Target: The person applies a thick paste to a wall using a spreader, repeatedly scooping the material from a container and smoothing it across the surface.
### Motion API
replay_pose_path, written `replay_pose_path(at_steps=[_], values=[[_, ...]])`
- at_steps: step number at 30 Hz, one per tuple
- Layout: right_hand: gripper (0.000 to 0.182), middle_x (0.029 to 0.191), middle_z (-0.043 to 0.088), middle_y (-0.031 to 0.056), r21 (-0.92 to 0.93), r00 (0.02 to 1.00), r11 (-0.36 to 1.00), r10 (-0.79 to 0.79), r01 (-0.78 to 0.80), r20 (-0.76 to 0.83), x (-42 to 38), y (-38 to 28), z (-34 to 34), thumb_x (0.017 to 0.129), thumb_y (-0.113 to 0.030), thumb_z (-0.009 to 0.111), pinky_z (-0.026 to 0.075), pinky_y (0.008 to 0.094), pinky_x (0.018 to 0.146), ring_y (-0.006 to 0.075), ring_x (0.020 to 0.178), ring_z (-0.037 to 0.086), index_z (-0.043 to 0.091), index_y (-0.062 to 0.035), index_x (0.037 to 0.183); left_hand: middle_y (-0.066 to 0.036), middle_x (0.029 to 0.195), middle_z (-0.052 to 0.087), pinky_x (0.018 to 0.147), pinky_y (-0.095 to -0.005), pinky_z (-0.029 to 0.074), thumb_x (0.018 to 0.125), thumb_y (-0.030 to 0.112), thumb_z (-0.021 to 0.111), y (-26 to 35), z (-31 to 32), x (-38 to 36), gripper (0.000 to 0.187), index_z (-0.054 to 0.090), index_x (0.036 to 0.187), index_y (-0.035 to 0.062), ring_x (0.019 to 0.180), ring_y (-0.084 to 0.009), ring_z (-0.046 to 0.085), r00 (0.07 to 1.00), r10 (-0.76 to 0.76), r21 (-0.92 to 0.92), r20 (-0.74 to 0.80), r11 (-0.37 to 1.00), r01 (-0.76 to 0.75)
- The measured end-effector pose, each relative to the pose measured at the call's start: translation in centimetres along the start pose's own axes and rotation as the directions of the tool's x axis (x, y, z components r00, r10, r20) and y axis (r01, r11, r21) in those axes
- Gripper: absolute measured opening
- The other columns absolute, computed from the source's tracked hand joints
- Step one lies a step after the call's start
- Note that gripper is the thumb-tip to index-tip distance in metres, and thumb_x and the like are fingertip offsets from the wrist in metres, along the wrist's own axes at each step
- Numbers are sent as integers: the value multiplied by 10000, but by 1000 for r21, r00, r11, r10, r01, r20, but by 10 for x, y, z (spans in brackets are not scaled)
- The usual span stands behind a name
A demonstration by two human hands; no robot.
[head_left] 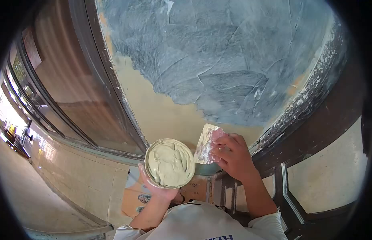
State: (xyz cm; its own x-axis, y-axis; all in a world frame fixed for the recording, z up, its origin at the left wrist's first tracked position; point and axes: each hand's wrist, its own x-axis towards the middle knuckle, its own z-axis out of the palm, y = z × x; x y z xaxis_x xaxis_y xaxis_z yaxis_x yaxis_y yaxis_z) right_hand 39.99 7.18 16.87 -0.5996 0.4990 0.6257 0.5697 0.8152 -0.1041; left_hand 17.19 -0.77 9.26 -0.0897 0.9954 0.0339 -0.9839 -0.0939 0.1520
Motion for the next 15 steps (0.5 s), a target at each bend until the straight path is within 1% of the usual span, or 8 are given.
replay_pose_path(at_steps=[2,3,5,9,10,11,14,15], values=[[189,1107,600,3,13,1000,1000,-21,21,-7,5,-4,2,732,-151,780,468,426,922,262,1041,569,691,-153,899,-101,1562,381,1151,-565,355,915,718,421,5,4,1,788,392,1524,218,1402,-354,411,992,124,32,-28,992,-123],[189,1107,600,3,12,1000,1000,-23,23,-8,8,-5,3,732,-151,780,468,426,922,262,1041,569,691,-153,899,-101,1562,381,1151,-565,355,915,718,421,8,4,1,788,392,1524,218,1402,-354,411,992,125,31,-25,992,-124],[201,1101,600,-4,-6,997,998,-61,61,-38,14,-9,7,720,-147,779,473,424,905,253,1037,568,682,-158,896,-102,1536,410,1079,-563,446,914,720,416,16,5,3,778,396,1515,225,1370,-361,448,986,163,77,14,983,-164],[204,1100,599,-9,-72,983,989,-133,125,-123,34,-17,21,709,-140,770,477,428,897,247,1038,570,671,-155,887,-109,1507,444,1014,-559,509,910,733,400,28,6,9,793,395,1510,215,1346,-374,469,988,154,127,15,980,-154],[191,1093,596,-10,-94,973,986,-156,141,-169,39,-17,29,710,-136,758,479,430,900,242,1036,570,661,-151,873,-106,1516,439,1069,-557,460,918,731,384,32,5,10,800,397,1512,195,1360,-362,459,991,105,149,77,982,-116],[177,1086,593,-11,-116,960,981,-180,158,-214,43,-18,35,711,-132,746,482,432,903,237,1035,571,652,-147,860,-106,1516,439,1069,-557,460,918,731,384,34,7,11,800,397,1512,195,1360,-362,459,992,100,148,79,983,-111],[144,1055,585,-13,-175,957,964,-229,199,-179,53,-26,44,729,-124,719,488,430,907,232,1033,573,638,-139,847,-93,1550,407,1147,-551,372,929,723,367,42,16,18,802,389,1526,187,1403,-349,414,988,118,20,98,992,-121],[144,1055,585,-13,-175,956,964,-229,198,-181,55,-28,44,729,-124,719,488,430,907,232,1033,573,638,-139,847,-93,1550,407,1147,-551,372,929,723,367,48,16,20,802,389,1526,187,1403,-349,414,988,118,22,100,992,-121]])
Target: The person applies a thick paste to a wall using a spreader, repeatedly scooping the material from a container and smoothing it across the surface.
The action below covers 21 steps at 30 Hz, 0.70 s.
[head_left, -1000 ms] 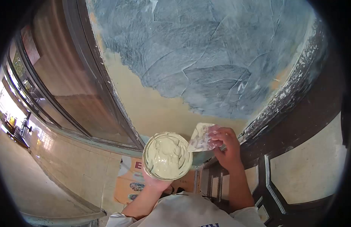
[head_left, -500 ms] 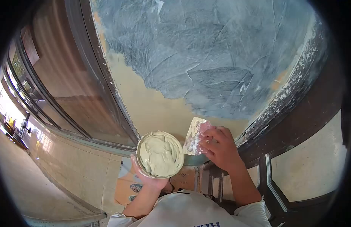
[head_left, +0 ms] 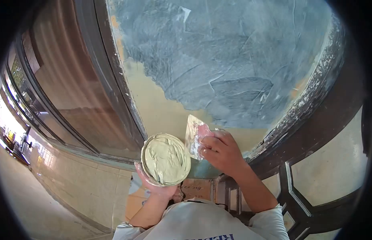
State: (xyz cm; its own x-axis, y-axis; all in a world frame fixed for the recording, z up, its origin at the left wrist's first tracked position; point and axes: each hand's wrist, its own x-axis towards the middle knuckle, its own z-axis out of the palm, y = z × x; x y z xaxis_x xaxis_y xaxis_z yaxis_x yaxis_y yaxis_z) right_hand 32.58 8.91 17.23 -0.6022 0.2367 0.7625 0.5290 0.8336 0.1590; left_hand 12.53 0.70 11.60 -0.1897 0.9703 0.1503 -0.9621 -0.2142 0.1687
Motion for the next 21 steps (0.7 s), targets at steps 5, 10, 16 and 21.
replay_pose_path(at_steps=[5,10,16,21], values=[[158,1052,574,-32,149,976,989,-15,-17,216,15,-12,-11,733,-121,712,474,423,935,220,1024,550,644,-156,871,-84,1570,380,1156,-562,346,922,736,360,24,-1,11,807,382,1532,208,1414,-350,397,999,-38,33,-35,999,39],[215,1092,581,-53,241,961,964,44,-112,271,27,-33,-5,707,-151,744,429,417,905,218,1009,535,663,-211,897,-80,1560,399,1153,-560,346,905,754,375,40,-8,21,837,383,1531,199,1413,-345,400,997,-38,11,-74,999,39],[353,1123,606,-77,207,963,967,92,-147,255,34,-60,7,656,-174,790,391,418,875,227,1008,523,700,-250,989,-84,1559,401,1152,-548,355,905,762,363,53,-19,28,844,382,1531,196,1411,-342,405,997,-28,47,-78,998,32],[328,1088,598,-59,32,979,991,124,-131,163,59,-33,-6,610,-139,770,411,395,839,222,1007,530,698,-195,925,-77,1563,393,1153,-547,361,911,758,346,61,-11,30,834,374,1535,205,1416,-343,403,993,-43,73,-114,996,52]])
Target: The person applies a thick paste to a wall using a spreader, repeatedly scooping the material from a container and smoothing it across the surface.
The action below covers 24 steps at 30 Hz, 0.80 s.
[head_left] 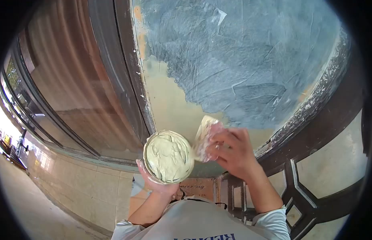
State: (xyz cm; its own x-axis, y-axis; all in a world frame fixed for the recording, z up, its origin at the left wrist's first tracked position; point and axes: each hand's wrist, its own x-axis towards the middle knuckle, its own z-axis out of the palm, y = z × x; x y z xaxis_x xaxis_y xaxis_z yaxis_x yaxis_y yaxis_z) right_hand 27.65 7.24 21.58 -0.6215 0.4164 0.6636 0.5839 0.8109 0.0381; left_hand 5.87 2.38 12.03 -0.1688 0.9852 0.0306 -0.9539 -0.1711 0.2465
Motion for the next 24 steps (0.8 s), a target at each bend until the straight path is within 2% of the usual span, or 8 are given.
replay_pose_path(at_steps=[3,7,9,11,12,16,19,24], values=[[314,1075,603,-58,-31,1000,999,19,-20,-8,1,7,0,617,-131,770,427,407,836,229,1030,545,693,-186,917,-80,1566,387,1150,-548,362,910,759,341,3,-4,-1,837,365,1538,206,1412,-340,407,999,-43,55,33,998,41],[270,1060,607,-51,-59,999,998,34,-33,12,2,4,11,640,-129,764,446,416,840,229,1030,566,681,-175,892,-87,1561,390,1145,-547,362,921,757,293,5,-16,-3,836,354,1543,201,1402,-335,418,985,-174,149,-4,974,173],[213,1066,606,-34,-68,1000,998,-8,8,-8,5,4,17,666,-118,742,465,401,833,234,1019,581,651,-156,855,-89,1556,397,1142,-540,363,934,750,254,5,-12,-2,831,354,1542,192,1399,-331,423,979,-201,139,-19,970,202],[207,1084,615,-28,-66,999,997,-23,25,30,4,8,22,670,-115,743,477,404,829,245,1030,585,651,-149,853,-90,1551,404,1136,-536,367,942,746,234,7,-12,0,832,356,1540,181,1392,-330,430,933,-358,81,-31,930,359],[201,1101,624,-22,-55,997,997,-45,48,66,5,10,24,675,-112,745,489,407,824,257,1041,589,651,-141,850,-90,1545,411,1130,-539,370,938,756,226,6,-15,2,848,353,1542,173,1383,-333,438,926,-377,86,-28,922,378],[154,1037,587,-11,-81,996,993,-82,85,43,9,6,29,685,-108,700,506,396,794,227,981,592,602,-118,803,-81,1536,422,1137,-538,356,953,736,207,11,-13,5,825,354,1542,177,1385,-331,431,906,-423,108,-25,900,423],[148,1019,581,-8,-50,991,995,-87,92,102,4,4,37,687,-114,697,520,397,801,224,965,593,606,-115,804,-76,1535,422,1141,-531,352,960,724,206,15,-13,10,809,356,1541,181,1388,-330,426,919,-391,107,-59,913,395],[125,1006,588,-3,53,985,998,-26,17,168,0,1,46,692,-106,687,529,383,800,234,950,591,617,-107,796,-71,1537,418,1138,-533,353,967,713,209,22,-17,19,792,363,1537,184,1386,-332,426,928,-367,115,-73,921,373]])
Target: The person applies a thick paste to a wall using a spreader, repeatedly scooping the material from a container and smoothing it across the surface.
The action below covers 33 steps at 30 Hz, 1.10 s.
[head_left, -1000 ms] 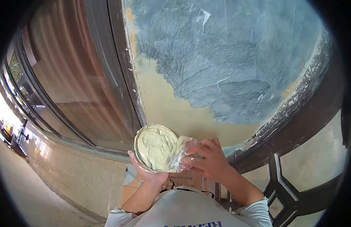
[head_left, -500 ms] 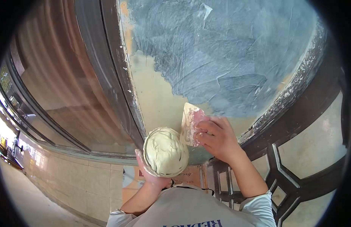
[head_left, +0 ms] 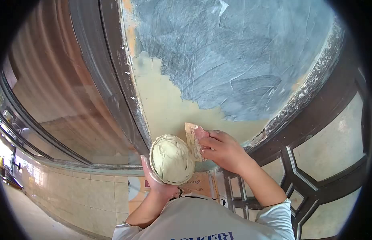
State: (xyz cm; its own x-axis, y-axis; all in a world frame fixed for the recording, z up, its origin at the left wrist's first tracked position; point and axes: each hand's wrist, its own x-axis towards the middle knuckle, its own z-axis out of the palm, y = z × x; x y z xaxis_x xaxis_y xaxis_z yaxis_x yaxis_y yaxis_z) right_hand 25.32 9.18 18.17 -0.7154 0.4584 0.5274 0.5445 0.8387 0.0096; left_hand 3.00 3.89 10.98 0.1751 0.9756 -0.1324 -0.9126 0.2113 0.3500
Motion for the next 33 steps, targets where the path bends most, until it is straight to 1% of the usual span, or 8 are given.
replay_pose_path(at_steps=[4,6,12,21,23,25,29,33], values=[[141,1005,595,1,9,999,999,37,-37,25,0,-2,1,675,-83,697,531,382,795,245,952,591,617,-101,790,-68,1539,415,1138,-533,353,969,709,210,6,-10,3,786,367,1534,186,1388,-329,425,994,-3,-23,113,1000,6],[200,1080,622,-4,53,985,994,83,-92,154,-3,0,2,688,-74,741,541,394,863,284,1050,603,657,-129,862,-68,1540,414,1139,-533,352,967,712,209,8,-13,6,790,367,1534,185,1390,-330,422,996,5,-28,86,1000,-2],[288,1096,635,14,232,970,945,207,-232,127,-6,-4,6,667,-19,801,533,415,881,309,1073,593,702,-125,916,-68,1548,404,1135,-544,357,964,716,196,18,-18,8,792,362,1538,195,1400,-334,412,995,21,-49,101,999,-16],[273,1097,651,12,359,969,900,240,-247,65,-10,-20,25,683,-66,815,491,401,875,282,1047,602,732,-132,934,-44,1577,364,1153,-563,336,959,727,146,28,-37,12,793,347,1548,236,1427,-328,384,989,73,-49,131,997,-67],[270,1090,651,-5,300,962,914,266,-272,63,-8,-33,23,690,-95,815,468,396,879,267,1022,603,740,-149,944,-44,1578,360,1156,-562,336,959,728,138,29,-42,14,795,343,1550,238,1428,-328,383,978,78,-76,194,995,-64],[268,1083,652,-21,242,955,923,291,-297,63,-9,-45,28,697,-124,814,445,392,883,252,998,603,747,-167,953,-44,1576,362,1152,-556,346,962,721,121,29,-47,15,794,338,1552,235,1421,-329,393,976,151,169,155,970,-177],[310,1055,645,-66,135,939,932,343,-338,-21,-9,-67,41,665,-185,815,367,402,820,202,922,577,748,-225,965,-50,1562,382,1143,-545,368,959,724,134,21,-47,17,801,337,1551,224,1407,-328,414,982,177,62,66,981,-182],[406,1025,637,-73,-21,899,905,419,-425,-127,0,-90,54,600,-222,831,318,412,771,196,894,559,706,-232,986,-68,1549,397,1120,-544,393,949,739,172,14,-50,17,814,345,1547,215,1396,-334,425,923,148,-63,356,989,-134]])
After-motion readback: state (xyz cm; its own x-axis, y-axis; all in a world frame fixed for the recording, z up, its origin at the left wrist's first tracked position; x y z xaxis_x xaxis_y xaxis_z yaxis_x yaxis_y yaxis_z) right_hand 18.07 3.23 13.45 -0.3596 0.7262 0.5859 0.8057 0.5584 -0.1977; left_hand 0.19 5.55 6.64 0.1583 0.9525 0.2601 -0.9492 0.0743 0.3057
